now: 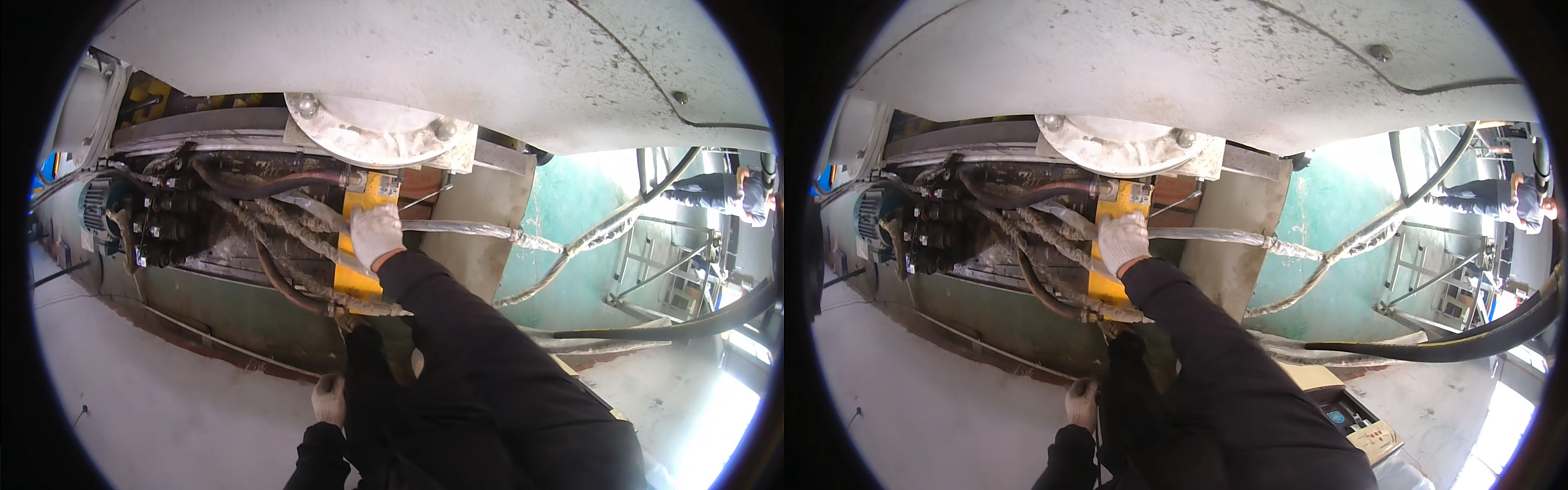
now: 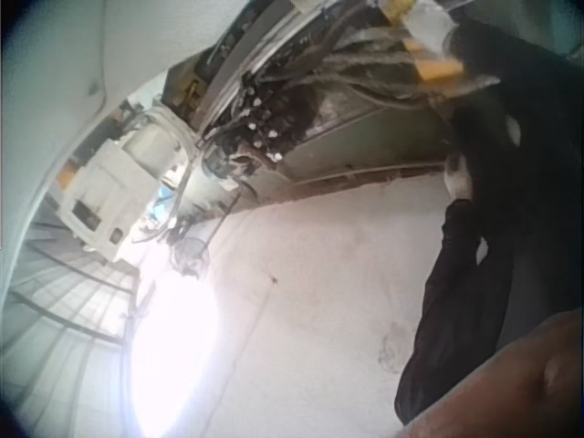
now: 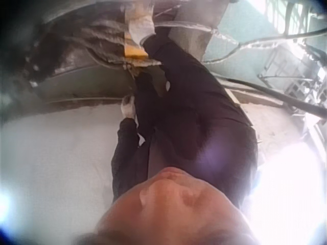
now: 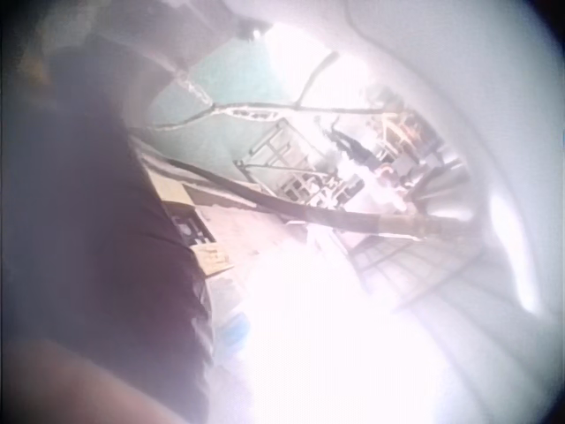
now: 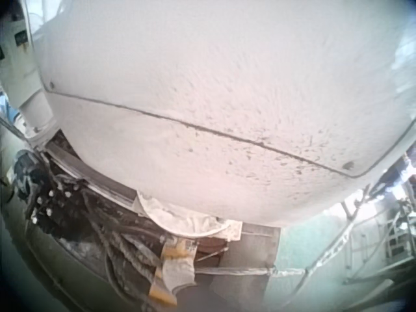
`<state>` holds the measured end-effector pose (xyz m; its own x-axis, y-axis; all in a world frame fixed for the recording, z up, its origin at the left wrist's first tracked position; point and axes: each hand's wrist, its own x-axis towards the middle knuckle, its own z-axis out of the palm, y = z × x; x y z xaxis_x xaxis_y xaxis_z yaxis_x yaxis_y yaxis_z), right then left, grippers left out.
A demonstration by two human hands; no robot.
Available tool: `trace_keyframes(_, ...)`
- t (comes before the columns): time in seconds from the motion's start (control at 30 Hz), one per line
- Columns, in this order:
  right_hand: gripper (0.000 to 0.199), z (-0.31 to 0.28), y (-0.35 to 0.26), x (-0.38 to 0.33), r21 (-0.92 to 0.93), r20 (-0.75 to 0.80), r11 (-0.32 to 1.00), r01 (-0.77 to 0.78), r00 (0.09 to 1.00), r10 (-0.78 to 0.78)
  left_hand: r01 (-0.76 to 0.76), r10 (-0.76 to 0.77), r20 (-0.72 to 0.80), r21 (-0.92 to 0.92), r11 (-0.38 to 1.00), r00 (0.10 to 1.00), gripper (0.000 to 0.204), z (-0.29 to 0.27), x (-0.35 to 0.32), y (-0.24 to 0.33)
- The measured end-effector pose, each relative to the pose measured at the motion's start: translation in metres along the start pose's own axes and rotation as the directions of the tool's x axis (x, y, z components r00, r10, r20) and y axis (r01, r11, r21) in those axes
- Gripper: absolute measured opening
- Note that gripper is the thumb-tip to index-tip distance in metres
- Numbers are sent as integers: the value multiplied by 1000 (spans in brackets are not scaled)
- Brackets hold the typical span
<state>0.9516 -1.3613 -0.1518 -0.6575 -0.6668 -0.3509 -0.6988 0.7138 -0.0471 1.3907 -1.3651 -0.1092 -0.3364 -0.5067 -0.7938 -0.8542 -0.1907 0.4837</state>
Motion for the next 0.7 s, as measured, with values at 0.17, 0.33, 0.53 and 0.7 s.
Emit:
trace_keyframes(0.17, 11, -1, -13, -1, 364, -202, 923, 127, 978, -55, 166, -167, 15, -253, 953, 986, 33, -10, -12, -18)
trace_keyframes(0.33, 19, -54, 23, -57, 819, -563, 403, 408, 706, 429, 158, -164, -24, -151, 976, 986, 31, -6, -9, -49)
trace_keyframes(0.53, 10, -72, 196, -97, 608, -60, -353, 711, 485, 872, 39, -38, 42, -43, 998, 998, 29, -3, -10, -24)
trace_keyframes(0.7, 11, -45, 246, -99, 550, 107, -414, 726, 430, 897, -2, 2, 70, 10, 1000, 998, 29, -1, 2, -10)
